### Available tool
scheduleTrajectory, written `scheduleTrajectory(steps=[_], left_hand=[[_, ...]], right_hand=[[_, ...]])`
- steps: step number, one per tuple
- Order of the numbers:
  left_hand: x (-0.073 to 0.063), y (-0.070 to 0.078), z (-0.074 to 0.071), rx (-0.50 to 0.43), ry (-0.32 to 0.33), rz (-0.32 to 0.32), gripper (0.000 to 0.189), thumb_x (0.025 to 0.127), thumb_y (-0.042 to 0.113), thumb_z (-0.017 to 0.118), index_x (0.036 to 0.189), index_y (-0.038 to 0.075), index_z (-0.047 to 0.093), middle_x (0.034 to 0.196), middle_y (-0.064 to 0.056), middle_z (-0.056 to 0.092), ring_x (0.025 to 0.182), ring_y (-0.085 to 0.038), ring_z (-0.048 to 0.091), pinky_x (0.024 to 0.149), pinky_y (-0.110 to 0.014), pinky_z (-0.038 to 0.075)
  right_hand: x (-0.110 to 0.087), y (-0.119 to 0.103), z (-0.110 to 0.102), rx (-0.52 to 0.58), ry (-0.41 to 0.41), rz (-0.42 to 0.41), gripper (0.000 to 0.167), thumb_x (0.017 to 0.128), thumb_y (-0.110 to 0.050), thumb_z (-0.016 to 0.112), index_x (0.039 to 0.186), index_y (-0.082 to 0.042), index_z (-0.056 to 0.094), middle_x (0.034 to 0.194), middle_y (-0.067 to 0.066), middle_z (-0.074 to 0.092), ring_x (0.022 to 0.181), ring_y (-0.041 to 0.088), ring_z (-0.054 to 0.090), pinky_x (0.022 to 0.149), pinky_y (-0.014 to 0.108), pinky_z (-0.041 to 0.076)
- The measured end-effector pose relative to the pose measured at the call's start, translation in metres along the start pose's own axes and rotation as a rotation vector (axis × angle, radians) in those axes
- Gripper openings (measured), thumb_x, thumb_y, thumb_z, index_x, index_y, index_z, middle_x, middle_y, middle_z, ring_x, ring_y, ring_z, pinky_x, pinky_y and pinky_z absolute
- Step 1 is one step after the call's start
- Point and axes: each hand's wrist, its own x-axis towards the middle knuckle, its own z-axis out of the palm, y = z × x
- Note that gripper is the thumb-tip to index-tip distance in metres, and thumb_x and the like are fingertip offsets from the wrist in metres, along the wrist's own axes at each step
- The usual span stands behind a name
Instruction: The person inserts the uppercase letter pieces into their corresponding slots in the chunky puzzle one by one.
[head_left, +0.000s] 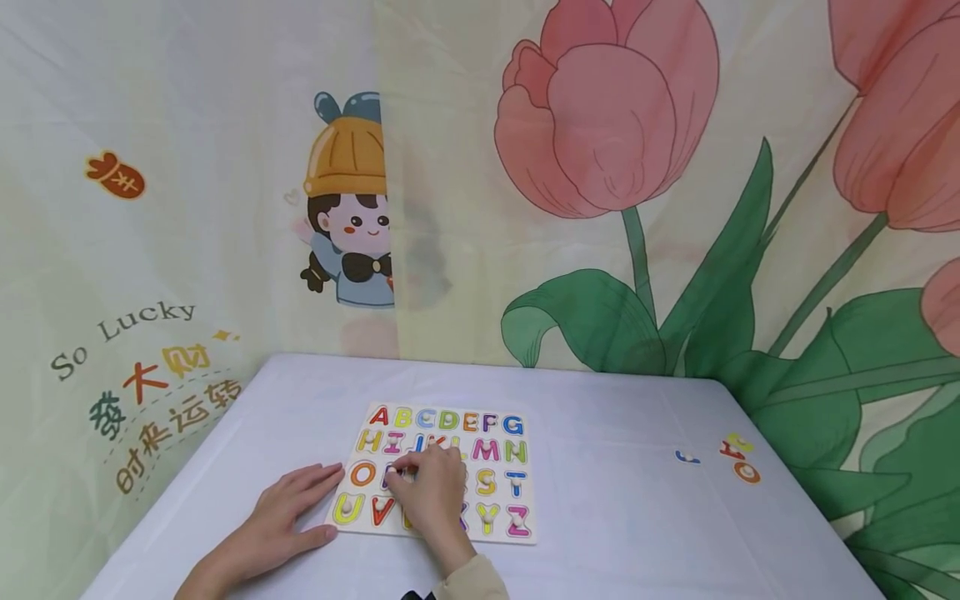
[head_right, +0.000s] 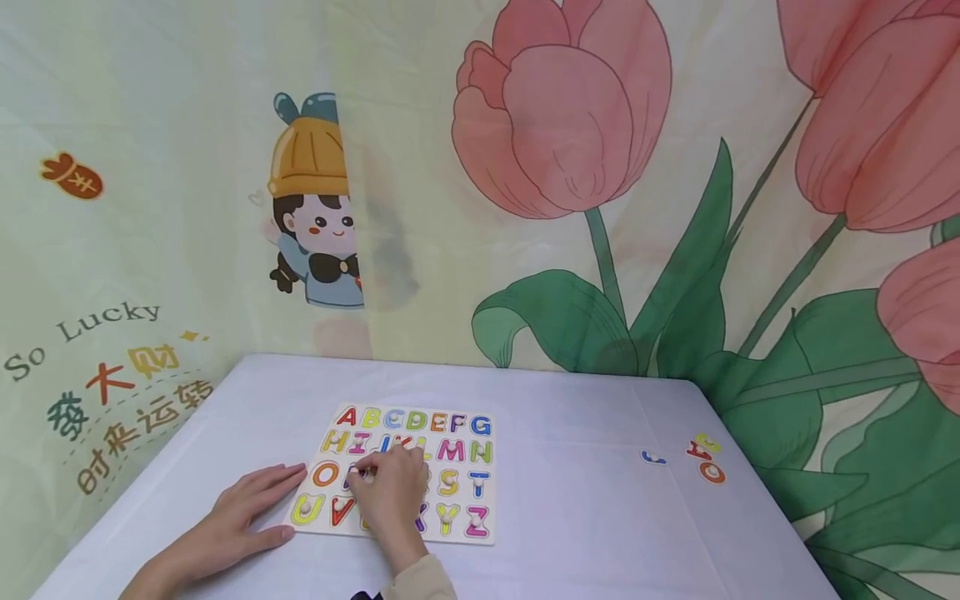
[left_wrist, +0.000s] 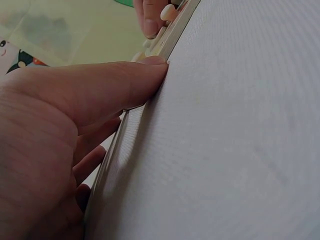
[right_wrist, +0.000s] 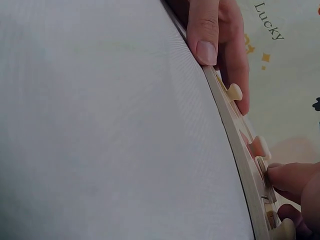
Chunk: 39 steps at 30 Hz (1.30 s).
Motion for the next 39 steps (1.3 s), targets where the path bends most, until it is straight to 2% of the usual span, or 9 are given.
scheduleTrajectory(steps=[16,22,26,29,34,36,39], left_hand=[[0.003,0.001,-0.001,-0.007,-0.012,-0.007,0.077,0.089,0.053,0.081,0.153,0.017,0.06,0.158,-0.006,0.055,0.145,-0.039,0.041,0.108,-0.068,0.028],[0.002,0.0,0.001,0.007,0.007,0.008,0.076,0.088,0.053,0.081,0.152,0.016,0.061,0.157,-0.006,0.056,0.143,-0.038,0.042,0.107,-0.066,0.029],[0.001,-0.001,0.001,0.012,0.01,0.002,0.076,0.088,0.053,0.081,0.152,0.016,0.061,0.157,-0.006,0.056,0.143,-0.038,0.042,0.107,-0.067,0.029],[0.0,-0.001,0.001,0.008,0.009,-0.008,0.077,0.088,0.053,0.081,0.152,0.017,0.061,0.157,-0.006,0.056,0.143,-0.037,0.042,0.107,-0.067,0.029],[-0.001,-0.003,0.004,0.012,0.028,0.021,0.075,0.087,0.051,0.082,0.151,0.016,0.062,0.156,-0.006,0.057,0.141,-0.037,0.043,0.106,-0.064,0.03],[-0.002,-0.003,0.005,0.016,0.038,0.04,0.075,0.088,0.05,0.082,0.151,0.015,0.062,0.155,-0.005,0.058,0.141,-0.036,0.043,0.106,-0.061,0.03],[-0.002,-0.004,0.005,0.016,0.047,0.052,0.074,0.088,0.049,0.082,0.151,0.015,0.062,0.155,-0.005,0.058,0.141,-0.036,0.042,0.106,-0.059,0.029]], right_hand=[[0.003,0.003,0.003,-0.03,0.029,-0.022,0.013,0.074,-0.032,0.094,0.077,-0.033,0.082,0.072,-0.013,0.049,0.079,0.012,0.038,0.075,0.034,0.033],[0.004,0.003,-0.002,-0.056,-0.054,-0.015,0.013,0.078,-0.035,0.092,0.083,-0.032,0.08,0.073,-0.013,0.049,0.081,0.012,0.038,0.076,0.035,0.034],[0.006,0.004,-0.006,-0.049,-0.122,-0.032,0.016,0.081,-0.035,0.09,0.094,-0.031,0.082,0.075,-0.014,0.049,0.083,0.012,0.038,0.078,0.035,0.034],[0.008,0.007,-0.014,0.028,-0.195,-0.038,0.023,0.082,-0.03,0.089,0.104,-0.027,0.082,0.078,-0.013,0.054,0.085,0.011,0.04,0.079,0.033,0.035],[0.013,0.019,-0.035,0.256,-0.328,-0.035,0.027,0.09,-0.016,0.083,0.116,-0.019,0.079,0.089,-0.009,0.065,0.092,0.013,0.054,0.08,0.029,0.046],[0.015,0.026,-0.045,0.301,-0.336,-0.043,0.026,0.092,-0.014,0.081,0.117,-0.018,0.079,0.094,-0.008,0.068,0.095,0.015,0.059,0.082,0.029,0.049],[0.019,0.036,-0.064,0.283,-0.284,-0.024,0.023,0.093,-0.016,0.08,0.116,-0.02,0.08,0.1,-0.007,0.07,0.098,0.015,0.062,0.087,0.032,0.05]])
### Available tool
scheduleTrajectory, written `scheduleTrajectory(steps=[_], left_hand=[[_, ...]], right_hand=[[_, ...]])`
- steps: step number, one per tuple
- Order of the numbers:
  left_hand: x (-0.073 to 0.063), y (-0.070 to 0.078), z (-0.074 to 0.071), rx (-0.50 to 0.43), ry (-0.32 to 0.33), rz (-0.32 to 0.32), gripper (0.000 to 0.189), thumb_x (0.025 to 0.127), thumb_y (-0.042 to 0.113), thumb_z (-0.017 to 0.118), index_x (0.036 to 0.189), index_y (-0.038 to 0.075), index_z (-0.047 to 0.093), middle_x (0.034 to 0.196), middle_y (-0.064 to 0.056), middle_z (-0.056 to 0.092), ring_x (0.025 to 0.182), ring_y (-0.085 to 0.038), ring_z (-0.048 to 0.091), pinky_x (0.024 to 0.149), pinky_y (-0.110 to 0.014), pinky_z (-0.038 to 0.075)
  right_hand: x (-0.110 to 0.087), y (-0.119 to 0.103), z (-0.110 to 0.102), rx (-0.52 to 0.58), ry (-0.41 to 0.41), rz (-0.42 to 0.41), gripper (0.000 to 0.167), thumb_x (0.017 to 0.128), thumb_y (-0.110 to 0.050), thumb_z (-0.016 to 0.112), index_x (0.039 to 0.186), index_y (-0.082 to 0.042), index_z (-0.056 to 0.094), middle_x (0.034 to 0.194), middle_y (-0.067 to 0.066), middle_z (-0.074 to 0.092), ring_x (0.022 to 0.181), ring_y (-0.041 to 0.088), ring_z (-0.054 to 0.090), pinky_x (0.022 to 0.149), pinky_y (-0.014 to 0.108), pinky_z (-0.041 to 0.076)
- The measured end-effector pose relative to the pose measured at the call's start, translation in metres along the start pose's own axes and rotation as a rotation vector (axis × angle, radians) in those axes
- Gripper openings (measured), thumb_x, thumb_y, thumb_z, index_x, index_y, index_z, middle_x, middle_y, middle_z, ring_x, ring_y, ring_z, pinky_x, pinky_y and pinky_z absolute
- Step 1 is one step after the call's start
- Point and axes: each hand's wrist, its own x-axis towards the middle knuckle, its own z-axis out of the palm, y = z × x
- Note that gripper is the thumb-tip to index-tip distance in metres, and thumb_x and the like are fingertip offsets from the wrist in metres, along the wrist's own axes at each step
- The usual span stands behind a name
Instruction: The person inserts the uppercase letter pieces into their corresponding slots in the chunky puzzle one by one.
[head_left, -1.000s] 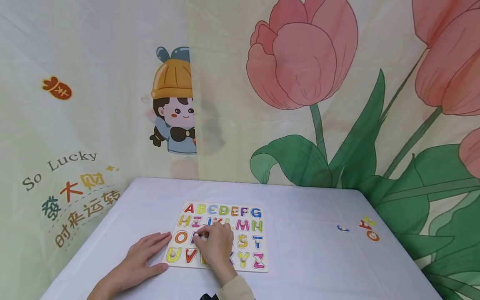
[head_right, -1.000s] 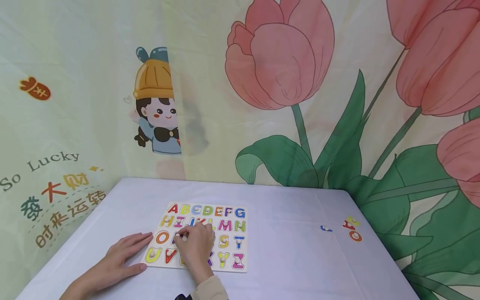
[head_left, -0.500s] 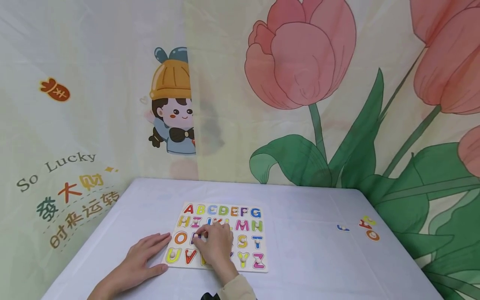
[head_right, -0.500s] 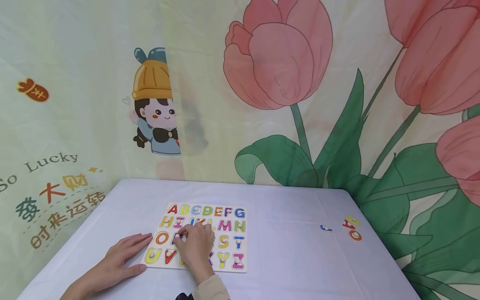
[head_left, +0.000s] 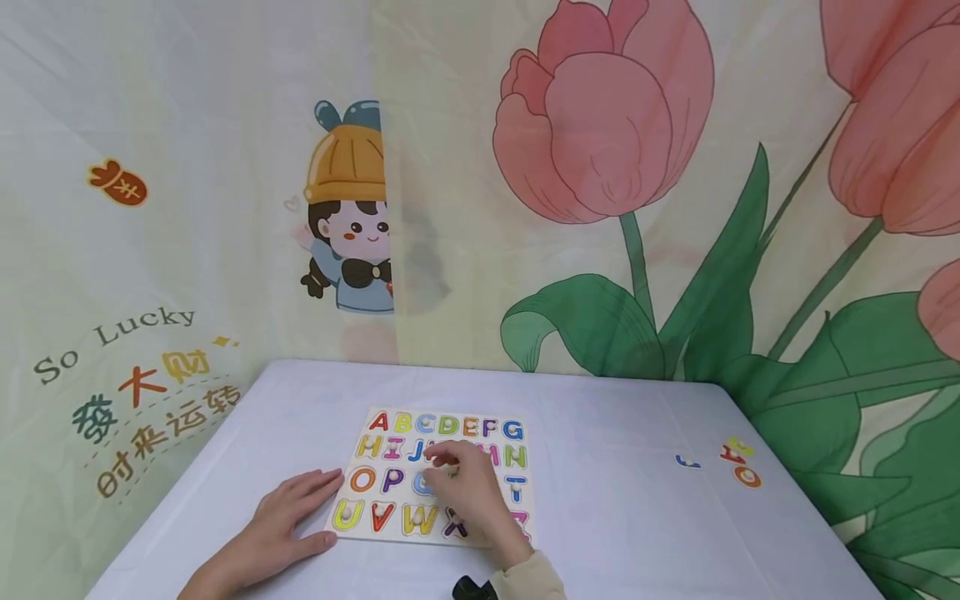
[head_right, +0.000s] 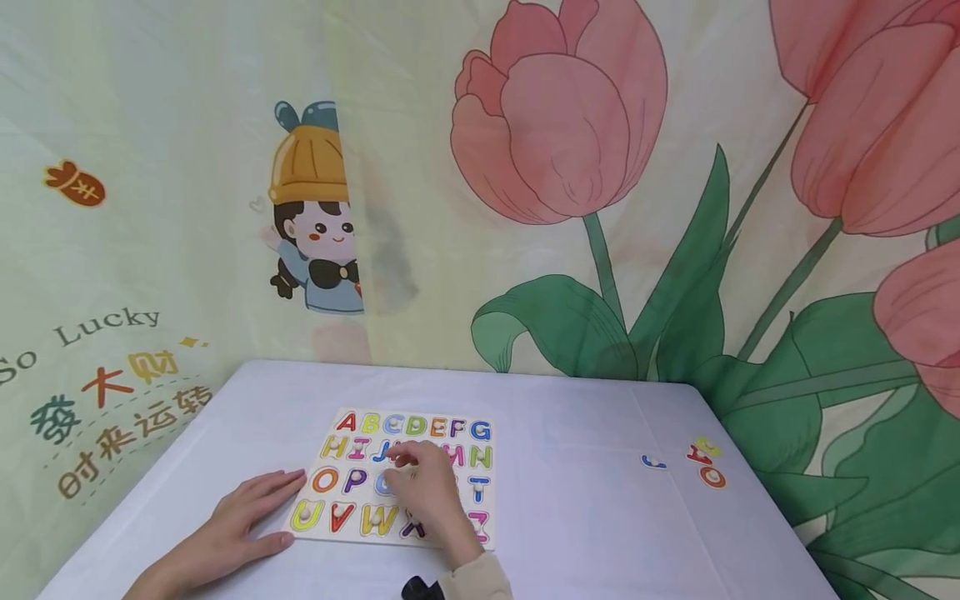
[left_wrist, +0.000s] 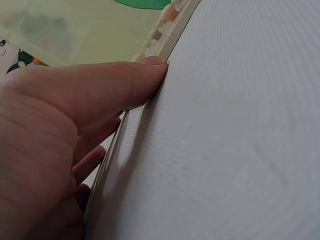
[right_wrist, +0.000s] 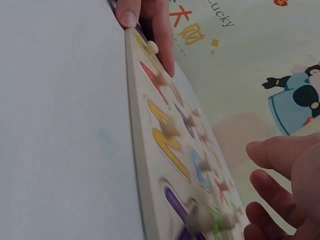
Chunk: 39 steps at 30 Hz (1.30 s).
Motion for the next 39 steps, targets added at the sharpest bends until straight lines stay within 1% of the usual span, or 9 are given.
scheduleTrajectory(steps=[3,7,10,16,21,24,28,33,39], left_hand=[[0.001,0.001,-0.001,-0.003,-0.007,-0.008,0.074,0.089,0.05,0.081,0.151,0.016,0.061,0.156,-0.005,0.057,0.142,-0.036,0.042,0.106,-0.061,0.029],[0.001,0.002,-0.003,-0.004,-0.023,-0.035,0.075,0.088,0.052,0.081,0.152,0.017,0.061,0.157,-0.004,0.056,0.143,-0.036,0.041,0.106,-0.061,0.029],[0.0,0.002,-0.003,-0.003,-0.023,-0.039,0.075,0.088,0.051,0.081,0.152,0.017,0.061,0.157,-0.005,0.056,0.142,-0.036,0.041,0.106,-0.061,0.029],[0.0,0.003,-0.002,-0.011,-0.022,-0.035,0.075,0.088,0.05,0.081,0.152,0.017,0.061,0.157,-0.004,0.056,0.142,-0.035,0.041,0.107,-0.061,0.028],[-0.001,0.003,-0.003,-0.018,-0.042,-0.069,0.075,0.088,0.052,0.081,0.153,0.018,0.06,0.158,-0.003,0.055,0.144,-0.036,0.04,0.109,-0.064,0.028],[-0.001,0.003,-0.003,-0.016,-0.045,-0.074,0.076,0.088,0.052,0.08,0.153,0.019,0.06,0.158,-0.003,0.055,0.144,-0.036,0.04,0.109,-0.064,0.028],[-0.001,0.003,-0.004,-0.019,-0.047,-0.07,0.076,0.088,0.052,0.08,0.153,0.018,0.06,0.158,-0.003,0.054,0.144,-0.036,0.04,0.109,-0.065,0.028],[0.0,0.003,-0.005,-0.014,-0.031,-0.047,0.075,0.089,0.051,0.08,0.153,0.018,0.06,0.158,-0.004,0.055,0.143,-0.036,0.04,0.108,-0.065,0.028],[0.0,0.002,-0.003,-0.014,-0.022,-0.027,0.074,0.089,0.05,0.081,0.152,0.018,0.06,0.157,-0.004,0.055,0.143,-0.037,0.041,0.108,-0.062,0.028]], right_hand=[[0.0,0.008,-0.029,-0.025,0.077,0.026,0.021,0.094,-0.016,0.079,0.115,-0.02,0.08,0.104,-0.005,0.07,0.099,0.014,0.062,0.087,0.033,0.053],[0.003,0.03,-0.076,-0.057,0.179,0.059,0.02,0.096,-0.012,0.078,0.115,-0.014,0.08,0.105,0.0,0.072,0.099,0.017,0.065,0.087,0.034,0.057],[0.003,0.051,-0.115,-0.1,0.265,0.131,0.02,0.097,-0.013,0.077,0.117,-0.011,0.079,0.105,0.003,0.073,0.098,0.019,0.065,0.086,0.032,0.057],[-0.017,0.105,-0.193,-0.207,0.4,0.261,0.025,0.098,-0.019,0.075,0.119,-0.006,0.076,0.103,0.012,0.073,0.095,0.027,0.065,0.076,0.032,0.052],[-0.037,0.145,-0.241,-0.295,0.497,0.389,0.036,0.098,-0.026,0.072,0.123,0.0,0.072,0.099,0.016,0.067,0.087,0.03,0.061,0.067,0.034,0.045],[-0.047,0.158,-0.259,-0.337,0.531,0.46,0.043,0.097,-0.029,0.071,0.126,0.002,0.068,0.1,0.02,0.066,0.088,0.034,0.06,0.065,0.037,0.043],[-0.054,0.169,-0.273,-0.371,0.54,0.479,0.046,0.096,-0.03,0.072,0.125,0.006,0.066,0.106,0.03,0.068,0.095,0.043,0.065,0.066,0.043,0.046],[-0.055,0.178,-0.278,-0.405,0.55,0.451,0.044,0.095,-0.029,0.073,0.116,0.008,0.069,0.101,0.029,0.071,0.092,0.043,0.067,0.066,0.043,0.047],[-0.053,0.185,-0.277,-0.422,0.57,0.458,0.04,0.092,-0.026,0.075,0.109,0.01,0.071,0.091,0.026,0.072,0.087,0.042,0.066,0.067,0.044,0.045]])
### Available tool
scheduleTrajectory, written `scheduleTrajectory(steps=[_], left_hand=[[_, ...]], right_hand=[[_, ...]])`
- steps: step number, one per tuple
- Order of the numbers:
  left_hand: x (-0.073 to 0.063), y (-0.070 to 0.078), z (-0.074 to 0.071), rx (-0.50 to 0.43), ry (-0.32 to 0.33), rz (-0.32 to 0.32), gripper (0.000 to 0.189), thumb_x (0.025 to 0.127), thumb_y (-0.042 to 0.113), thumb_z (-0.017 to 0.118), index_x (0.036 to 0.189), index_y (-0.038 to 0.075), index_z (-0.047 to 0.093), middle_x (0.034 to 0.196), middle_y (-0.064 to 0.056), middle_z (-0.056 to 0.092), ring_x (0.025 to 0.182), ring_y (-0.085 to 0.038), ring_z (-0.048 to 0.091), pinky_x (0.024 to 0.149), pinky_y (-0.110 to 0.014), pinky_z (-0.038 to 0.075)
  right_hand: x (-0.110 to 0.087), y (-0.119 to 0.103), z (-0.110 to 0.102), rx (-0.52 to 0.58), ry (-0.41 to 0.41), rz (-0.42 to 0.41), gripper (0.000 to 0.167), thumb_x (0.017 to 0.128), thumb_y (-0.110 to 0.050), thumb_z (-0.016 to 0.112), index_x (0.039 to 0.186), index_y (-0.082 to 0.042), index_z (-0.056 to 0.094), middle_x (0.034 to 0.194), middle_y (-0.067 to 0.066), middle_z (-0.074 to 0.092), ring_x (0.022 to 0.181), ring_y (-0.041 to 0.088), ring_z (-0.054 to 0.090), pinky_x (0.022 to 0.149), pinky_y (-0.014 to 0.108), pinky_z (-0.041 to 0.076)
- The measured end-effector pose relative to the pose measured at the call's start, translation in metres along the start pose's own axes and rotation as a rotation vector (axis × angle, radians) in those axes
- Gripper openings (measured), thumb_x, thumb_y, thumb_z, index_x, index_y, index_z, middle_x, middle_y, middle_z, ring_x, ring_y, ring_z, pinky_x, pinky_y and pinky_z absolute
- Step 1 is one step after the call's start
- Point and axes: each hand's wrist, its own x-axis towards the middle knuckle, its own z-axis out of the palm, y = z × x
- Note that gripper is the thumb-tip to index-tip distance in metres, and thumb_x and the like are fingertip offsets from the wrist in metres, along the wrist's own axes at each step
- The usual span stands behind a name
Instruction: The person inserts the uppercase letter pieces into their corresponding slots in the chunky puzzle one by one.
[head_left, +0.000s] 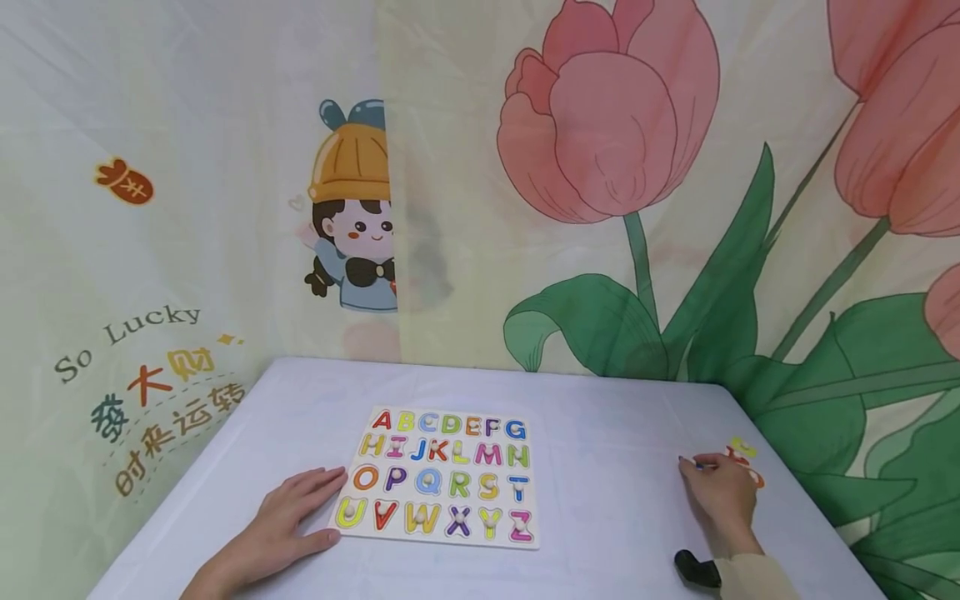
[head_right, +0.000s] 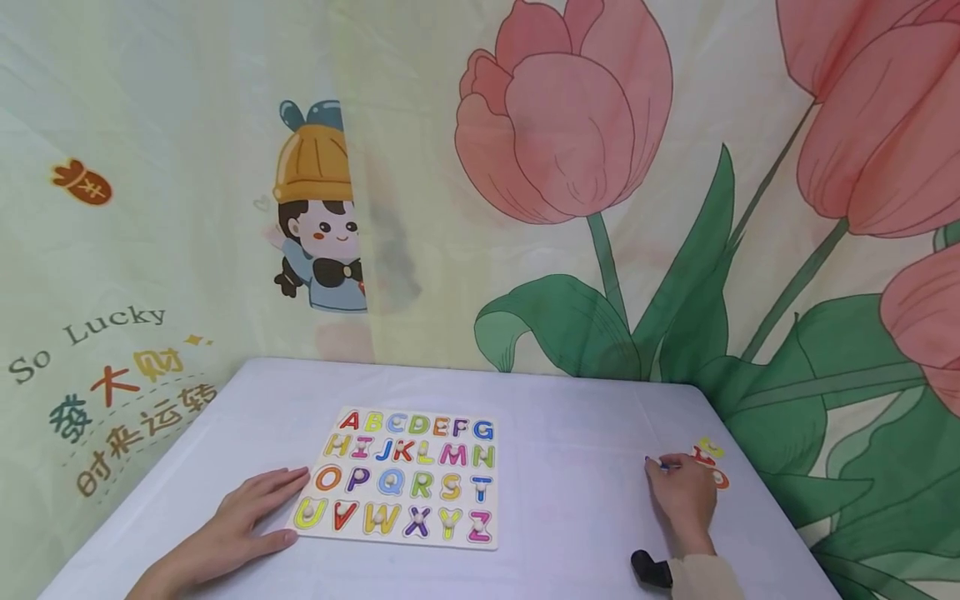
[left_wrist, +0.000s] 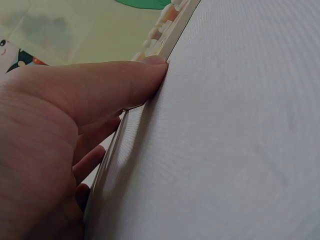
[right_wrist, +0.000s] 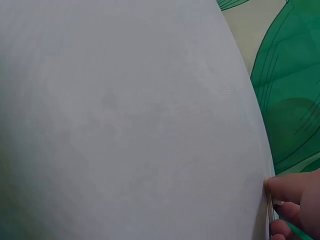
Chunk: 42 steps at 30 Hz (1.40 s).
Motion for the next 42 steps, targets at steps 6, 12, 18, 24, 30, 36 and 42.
scheduleTrajectory(steps=[6,12,18,24,30,36,42], left_hand=[[0.0,-0.001,0.0,0.004,0.008,0.0,0.075,0.089,0.051,0.081,0.153,0.019,0.06,0.158,-0.004,0.055,0.142,-0.035,0.04,0.107,-0.061,0.028],[0.0,-0.002,0.002,0.006,0.006,0.01,0.074,0.089,0.05,0.081,0.153,0.018,0.06,0.158,-0.003,0.055,0.143,-0.035,0.04,0.107,-0.06,0.027],[0.002,-0.001,0.0,0.001,-0.01,-0.011,0.075,0.089,0.051,0.081,0.153,0.019,0.06,0.158,-0.002,0.055,0.144,-0.035,0.04,0.109,-0.062,0.027],[0.002,-0.001,0.001,0.011,-0.022,-0.029,0.076,0.089,0.052,0.08,0.153,0.019,0.059,0.159,-0.002,0.054,0.145,-0.036,0.04,0.109,-0.063,0.028],[-0.001,-0.001,0.001,0.008,-0.003,-0.01,0.075,0.088,0.05,0.081,0.152,0.018,0.06,0.157,-0.003,0.055,0.143,-0.035,0.04,0.108,-0.06,0.028],[-0.002,-0.001,0.001,0.019,0.03,0.027,0.074,0.087,0.048,0.083,0.151,0.016,0.062,0.155,-0.004,0.057,0.14,-0.035,0.042,0.106,-0.059,0.029],[-0.001,-0.001,0.002,0.01,0.025,0.024,0.074,0.088,0.048,0.082,0.151,0.017,0.061,0.156,-0.005,0.057,0.141,-0.036,0.041,0.107,-0.058,0.028]], right_hand=[[0.003,0.004,0.003,0.013,0.027,0.003,0.036,0.094,-0.023,0.075,0.11,0.009,0.073,0.092,0.024,0.069,0.089,0.041,0.063,0.072,0.047,0.042],[0.002,0.004,0.0,0.015,0.031,0.0,0.034,0.094,-0.023,0.077,0.109,0.007,0.076,0.092,0.021,0.071,0.09,0.039,0.063,0.072,0.045,0.041],[-0.002,-0.007,0.003,0.056,-0.05,-0.009,0.035,0.095,-0.025,0.077,0.116,0.003,0.078,0.096,0.016,0.072,0.09,0.031,0.062,0.068,0.035,0.042],[-0.014,-0.037,0.014,0.097,-0.222,-0.106,0.035,0.099,-0.027,0.076,0.122,0.0,0.078,0.107,0.014,0.073,0.097,0.029,0.061,0.075,0.033,0.047],[-0.032,-0.081,0.03,0.123,-0.312,-0.211,0.029,0.098,-0.028,0.078,0.12,-0.01,0.081,0.109,0.008,0.071,0.099,0.025,0.061,0.08,0.033,0.051],[-0.057,-0.135,0.061,0.179,-0.379,-0.268,0.021,0.094,-0.025,0.083,0.114,-0.018,0.083,0.102,0.001,0.069,0.095,0.021,0.059,0.077,0.031,0.051],[-0.079,-0.182,0.096,0.246,-0.501,-0.384,0.017,0.093,-0.025,0.085,0.109,-0.02,0.084,0.097,-0.003,0.066,0.09,0.018,0.057,0.074,0.03,0.05]])
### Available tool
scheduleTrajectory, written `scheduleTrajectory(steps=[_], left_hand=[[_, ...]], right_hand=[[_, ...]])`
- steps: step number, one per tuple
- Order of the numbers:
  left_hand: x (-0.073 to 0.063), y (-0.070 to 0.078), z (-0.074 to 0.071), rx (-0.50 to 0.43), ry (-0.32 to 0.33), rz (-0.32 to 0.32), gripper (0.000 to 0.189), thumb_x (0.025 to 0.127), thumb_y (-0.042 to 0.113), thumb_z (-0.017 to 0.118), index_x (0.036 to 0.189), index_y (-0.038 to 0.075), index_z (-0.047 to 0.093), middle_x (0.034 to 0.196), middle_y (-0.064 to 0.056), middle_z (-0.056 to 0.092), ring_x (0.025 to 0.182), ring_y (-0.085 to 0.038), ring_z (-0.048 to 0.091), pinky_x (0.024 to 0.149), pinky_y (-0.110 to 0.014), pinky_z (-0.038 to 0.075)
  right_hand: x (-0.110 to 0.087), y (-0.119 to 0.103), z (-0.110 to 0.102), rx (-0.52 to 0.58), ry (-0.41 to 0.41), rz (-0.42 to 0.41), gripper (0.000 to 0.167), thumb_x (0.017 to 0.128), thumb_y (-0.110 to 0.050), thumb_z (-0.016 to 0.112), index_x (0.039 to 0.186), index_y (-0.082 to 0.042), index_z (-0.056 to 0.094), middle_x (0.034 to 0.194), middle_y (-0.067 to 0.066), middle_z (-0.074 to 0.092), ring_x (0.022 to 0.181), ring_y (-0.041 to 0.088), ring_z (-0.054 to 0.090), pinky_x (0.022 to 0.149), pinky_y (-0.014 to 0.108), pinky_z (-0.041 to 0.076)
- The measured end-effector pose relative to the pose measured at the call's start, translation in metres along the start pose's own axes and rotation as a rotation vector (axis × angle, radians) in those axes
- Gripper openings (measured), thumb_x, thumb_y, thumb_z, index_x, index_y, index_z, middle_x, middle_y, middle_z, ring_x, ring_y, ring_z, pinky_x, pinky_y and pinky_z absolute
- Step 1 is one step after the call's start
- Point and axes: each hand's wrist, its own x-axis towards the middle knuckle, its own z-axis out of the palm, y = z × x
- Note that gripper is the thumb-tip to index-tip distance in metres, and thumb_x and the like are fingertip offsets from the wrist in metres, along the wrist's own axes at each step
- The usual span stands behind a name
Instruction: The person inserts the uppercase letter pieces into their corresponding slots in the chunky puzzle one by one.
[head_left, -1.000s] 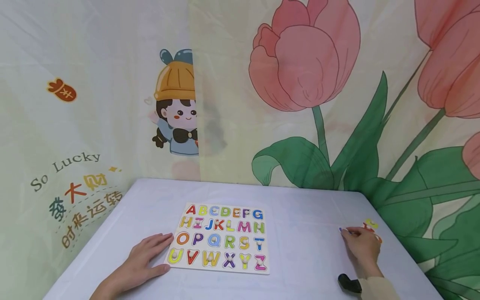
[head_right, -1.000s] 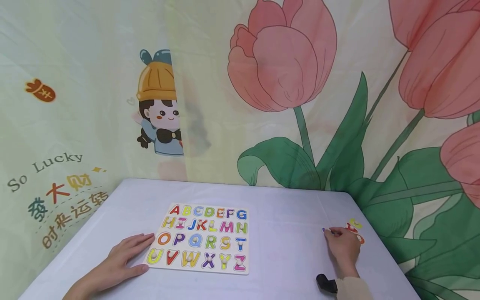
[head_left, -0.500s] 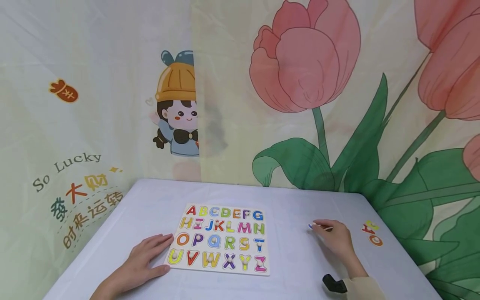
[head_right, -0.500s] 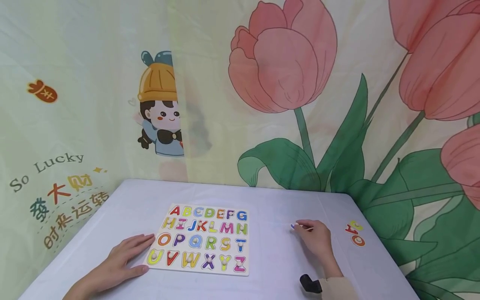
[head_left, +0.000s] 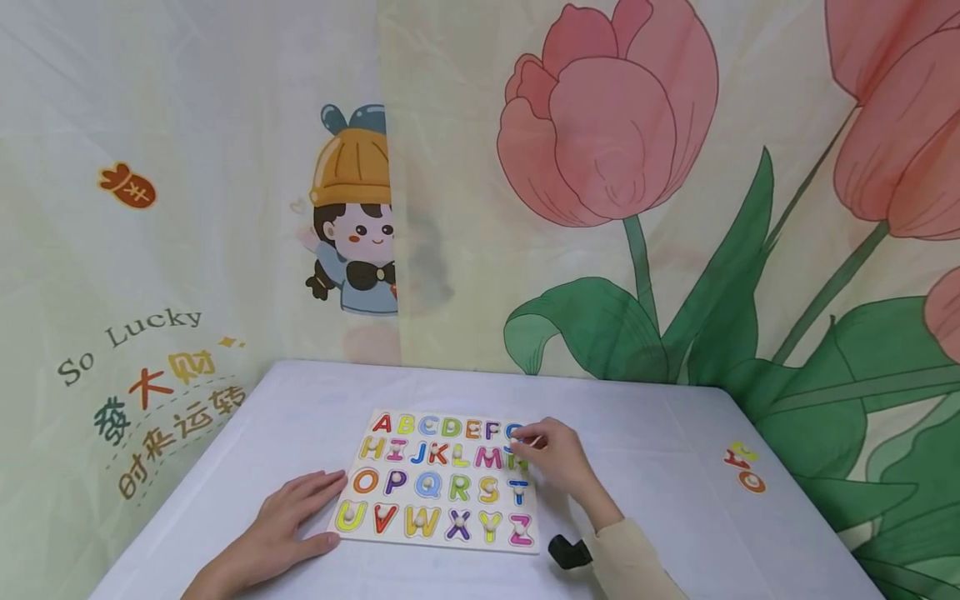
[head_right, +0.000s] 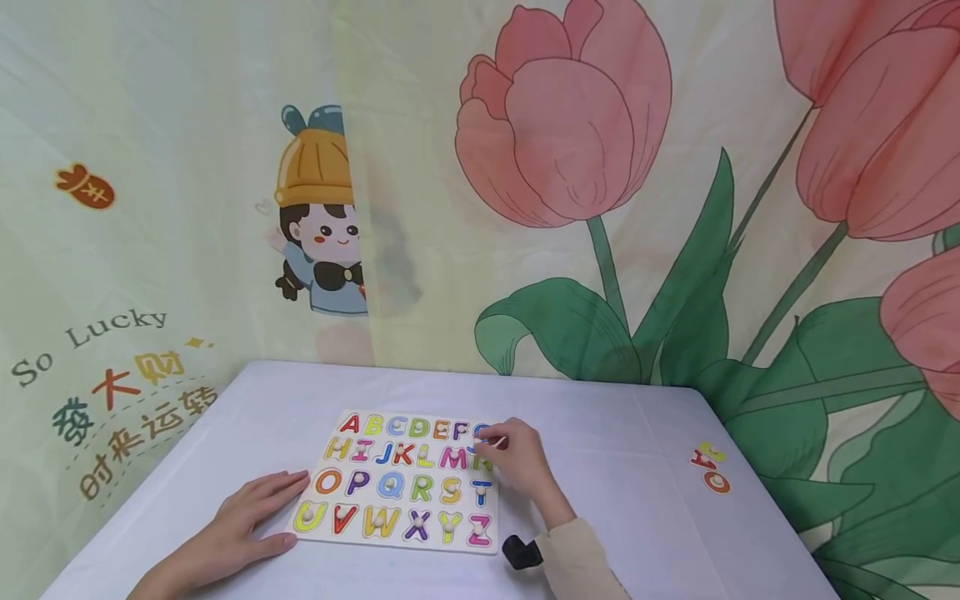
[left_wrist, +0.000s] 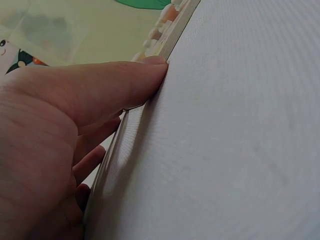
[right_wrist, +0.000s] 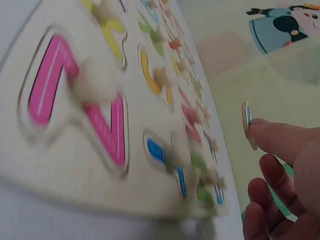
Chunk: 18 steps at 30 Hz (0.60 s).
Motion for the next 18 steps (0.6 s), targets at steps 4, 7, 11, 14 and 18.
scheduleTrajectory(steps=[4,7,11,14,18], left_hand=[[0.0,0.0,0.002,0.014,0.01,0.014,0.074,0.087,0.048,0.083,0.151,0.017,0.062,0.154,-0.005,0.058,0.14,-0.037,0.043,0.105,-0.057,0.028],[0.001,0.001,0.001,0.02,0.012,0.016,0.073,0.087,0.049,0.083,0.15,0.017,0.062,0.154,-0.005,0.059,0.14,-0.037,0.044,0.104,-0.057,0.029],[0.002,0.001,0.0,0.003,-0.015,-0.019,0.074,0.088,0.051,0.081,0.151,0.018,0.061,0.156,-0.004,0.057,0.141,-0.036,0.041,0.107,-0.06,0.028],[0.003,0.001,0.0,-0.009,-0.035,-0.044,0.075,0.088,0.052,0.081,0.152,0.019,0.061,0.157,-0.003,0.056,0.142,-0.035,0.04,0.107,-0.061,0.028],[0.003,0.0,0.001,-0.01,-0.034,-0.047,0.076,0.087,0.052,0.082,0.152,0.019,0.061,0.157,-0.003,0.056,0.142,-0.035,0.04,0.107,-0.062,0.028]], right_hand=[[0.007,-0.023,0.025,0.018,-0.083,-0.099,0.017,0.094,-0.024,0.083,0.11,-0.017,0.084,0.097,-0.003,0.065,0.087,0.016,0.058,0.072,0.028,0.05],[0.013,-0.039,0.042,0.025,-0.125,-0.131,0.017,0.095,-0.023,0.082,0.11,-0.015,0.084,0.097,-0.003,0.065,0.087,0.016,0.058,0.07,0.026,0.05],[0.02,-0.056,0.064,0.03,-0.163,-0.131,0.014,0.095,-0.023,0.082,0.107,-0.017,0.085,0.096,-0.005,0.063,0.086,0.015,0.056,0.07,0.027,0.048],[0.024,-0.066,0.077,0.027,-0.18,-0.134,0.012,0.095,-0.022,0.083,0.105,-0.018,0.086,0.093,-0.005,0.063,0.085,0.013,0.055,0.073,0.028,0.046],[0.027,-0.072,0.093,0.027,-0.191,-0.124,0.01,0.093,-0.021,0.083,0.102,-0.017,0.086,0.09,-0.005,0.061,0.081,0.01,0.053,0.07,0.026,0.045]])
